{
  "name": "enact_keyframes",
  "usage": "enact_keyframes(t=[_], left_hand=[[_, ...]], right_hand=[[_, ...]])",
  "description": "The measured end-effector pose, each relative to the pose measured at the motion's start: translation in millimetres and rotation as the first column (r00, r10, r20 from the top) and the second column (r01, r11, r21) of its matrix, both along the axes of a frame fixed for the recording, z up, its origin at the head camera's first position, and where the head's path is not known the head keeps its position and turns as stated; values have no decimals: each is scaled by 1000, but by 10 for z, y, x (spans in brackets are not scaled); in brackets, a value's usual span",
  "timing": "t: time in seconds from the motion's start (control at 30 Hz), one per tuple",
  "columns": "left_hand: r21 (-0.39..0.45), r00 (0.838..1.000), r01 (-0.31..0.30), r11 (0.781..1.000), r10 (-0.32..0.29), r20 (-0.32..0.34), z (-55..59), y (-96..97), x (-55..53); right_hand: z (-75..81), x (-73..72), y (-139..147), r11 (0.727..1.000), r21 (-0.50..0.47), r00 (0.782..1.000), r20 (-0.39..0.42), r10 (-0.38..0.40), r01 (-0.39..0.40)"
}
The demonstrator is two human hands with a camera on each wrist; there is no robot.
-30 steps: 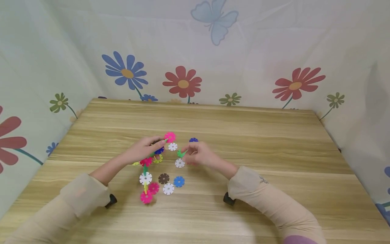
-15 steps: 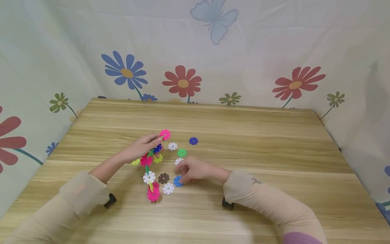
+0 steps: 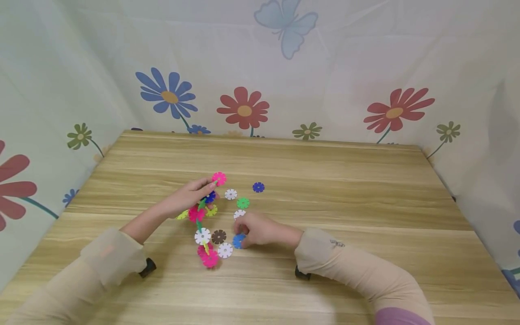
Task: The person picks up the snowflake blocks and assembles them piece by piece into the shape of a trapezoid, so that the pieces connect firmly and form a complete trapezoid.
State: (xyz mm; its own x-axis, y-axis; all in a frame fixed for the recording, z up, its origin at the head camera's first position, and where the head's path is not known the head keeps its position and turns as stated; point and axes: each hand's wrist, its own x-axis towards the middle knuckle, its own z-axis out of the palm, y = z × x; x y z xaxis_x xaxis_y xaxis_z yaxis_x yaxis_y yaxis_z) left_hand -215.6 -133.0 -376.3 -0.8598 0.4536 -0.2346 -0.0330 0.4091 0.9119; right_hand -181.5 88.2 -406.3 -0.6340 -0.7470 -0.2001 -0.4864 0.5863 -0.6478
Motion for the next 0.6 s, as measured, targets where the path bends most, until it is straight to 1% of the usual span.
enact_keyframes(t=[0.07,0.17,0.2,0.27,0.33,0.43,0.53,0.6], left_hand=[[12,1000,1,1000,-1,15,3,2,0],[21,1000,3,1000,-4,24,10,4,2],[21,1000,1,1000,-2,23,14,5,4],[16,1000,-7,1000,6,20,20,13,12],[0,1000,-16,1000,16,9,25,24,19],[-29,999,-38,999,38,-5,32,47,36],[-35,999,-51,998,51,-9,36,67,52],[-22,999,-53,998,53,-7,32,74,58]], right_hand=[[1,4,5,1000,0,1000,-1,-18,18],[10,5,24,999,-25,999,28,-46,46],[10,3,34,998,-35,997,47,-56,57],[8,0,60,994,-66,990,111,-84,92],[-1,-10,92,987,-96,976,189,-108,128],[-23,-29,147,974,-139,943,305,-132,181],[-28,-57,207,963,-170,921,365,-136,210],[-18,-77,250,955,-188,914,378,-144,229]])
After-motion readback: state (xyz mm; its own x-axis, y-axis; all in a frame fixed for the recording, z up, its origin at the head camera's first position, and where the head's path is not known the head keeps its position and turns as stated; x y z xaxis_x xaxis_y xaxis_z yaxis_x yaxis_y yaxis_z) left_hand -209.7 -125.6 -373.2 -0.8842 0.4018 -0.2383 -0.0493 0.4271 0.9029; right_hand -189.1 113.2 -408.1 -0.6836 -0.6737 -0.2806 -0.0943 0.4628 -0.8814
